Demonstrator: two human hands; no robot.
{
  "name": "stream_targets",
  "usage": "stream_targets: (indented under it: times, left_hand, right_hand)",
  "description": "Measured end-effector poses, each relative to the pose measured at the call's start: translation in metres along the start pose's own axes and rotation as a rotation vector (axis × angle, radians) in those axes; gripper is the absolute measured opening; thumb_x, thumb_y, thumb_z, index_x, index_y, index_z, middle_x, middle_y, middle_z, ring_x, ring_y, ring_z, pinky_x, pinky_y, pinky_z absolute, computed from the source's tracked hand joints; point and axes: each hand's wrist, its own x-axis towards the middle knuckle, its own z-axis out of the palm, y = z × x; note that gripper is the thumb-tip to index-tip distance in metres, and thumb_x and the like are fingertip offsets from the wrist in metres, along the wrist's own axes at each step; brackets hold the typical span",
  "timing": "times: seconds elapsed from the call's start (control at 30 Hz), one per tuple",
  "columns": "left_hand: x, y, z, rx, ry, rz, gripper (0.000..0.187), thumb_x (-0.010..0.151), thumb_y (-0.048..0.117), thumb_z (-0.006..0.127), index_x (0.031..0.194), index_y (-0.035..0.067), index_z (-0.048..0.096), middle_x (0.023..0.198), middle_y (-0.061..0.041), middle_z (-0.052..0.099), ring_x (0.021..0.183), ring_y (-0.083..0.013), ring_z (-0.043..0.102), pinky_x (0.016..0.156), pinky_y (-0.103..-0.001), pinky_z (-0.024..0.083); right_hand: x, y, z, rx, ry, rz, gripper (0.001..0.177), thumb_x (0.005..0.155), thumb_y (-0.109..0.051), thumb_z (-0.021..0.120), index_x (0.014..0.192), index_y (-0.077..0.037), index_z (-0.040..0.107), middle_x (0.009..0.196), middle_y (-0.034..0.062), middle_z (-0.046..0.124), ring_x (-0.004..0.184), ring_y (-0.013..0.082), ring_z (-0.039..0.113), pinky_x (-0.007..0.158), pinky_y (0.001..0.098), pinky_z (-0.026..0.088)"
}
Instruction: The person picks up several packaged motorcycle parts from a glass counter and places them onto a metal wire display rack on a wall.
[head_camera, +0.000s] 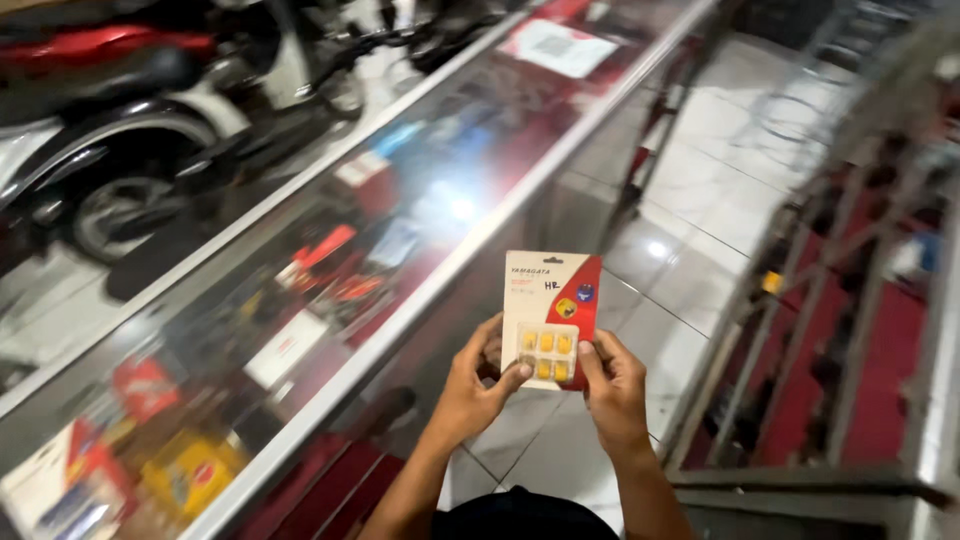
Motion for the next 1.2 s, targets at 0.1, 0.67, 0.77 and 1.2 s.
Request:
stream_targets:
  times: [0.1, 0.67, 0.77, 1.2]
  left_hand:
    - [0.021, -0.007, 0.034, -0.109, -0.072, -0.045, 0.067, 0.089, 0.012, 0.075, 0.148, 0.000, 0.046, 0.111, -0.011, 0.075, 0.092, -0.0116, 0.069, 0.073, -0.027, 0.058]
    - [0.163, -0.051, 0.157, -0.112, -0.490, -0.042, 0.067, 0.088, 0.007, 0.074, 0.149, 0.004, 0.047, 0.093, -0.009, 0.073, 0.071, -0.0122, 0.066, 0.059, -0.027, 0.056]
    - [0.209, -0.034, 0.168, -0.100, -0.509, -0.047, 0.077, 0.087, 0.007, 0.073, 0.155, 0.012, 0.037, 0.091, -0.008, 0.074, 0.071, -0.0111, 0.066, 0.057, -0.026, 0.055]
    - [0.339, -0.054, 0.205, -0.058, -0.669, -0.001, 0.052, 0.094, 0.011, 0.071, 0.145, 0.011, 0.060, 0.077, -0.007, 0.067, 0.064, -0.0079, 0.059, 0.059, -0.027, 0.054]
  right_hand:
    - [-0.005, -0.006, -0.030, -0.058, 0.131, 0.054, 0.028, 0.102, -0.017, 0.058, 0.121, 0.001, 0.067, 0.082, -0.0004, 0.066, 0.061, 0.0048, 0.051, 0.046, 0.0228, 0.039]
    - [0.058, 0.006, -0.138, -0.037, 0.378, -0.103, 0.056, 0.090, -0.011, 0.071, 0.140, 0.005, 0.053, 0.104, 0.0094, 0.075, 0.080, 0.0108, 0.068, 0.059, 0.0257, 0.054]
    - [0.100, -0.001, -0.151, -0.015, 0.387, -0.128, 0.061, 0.089, -0.011, 0.071, 0.144, 0.004, 0.050, 0.102, 0.0095, 0.074, 0.077, 0.0113, 0.067, 0.054, 0.0266, 0.054]
    - [0.214, -0.041, -0.171, -0.056, 0.492, -0.165, 0.086, 0.084, -0.007, 0.070, 0.158, -0.017, 0.027, 0.098, 0.0069, 0.076, 0.069, 0.0069, 0.063, 0.051, 0.0239, 0.052]
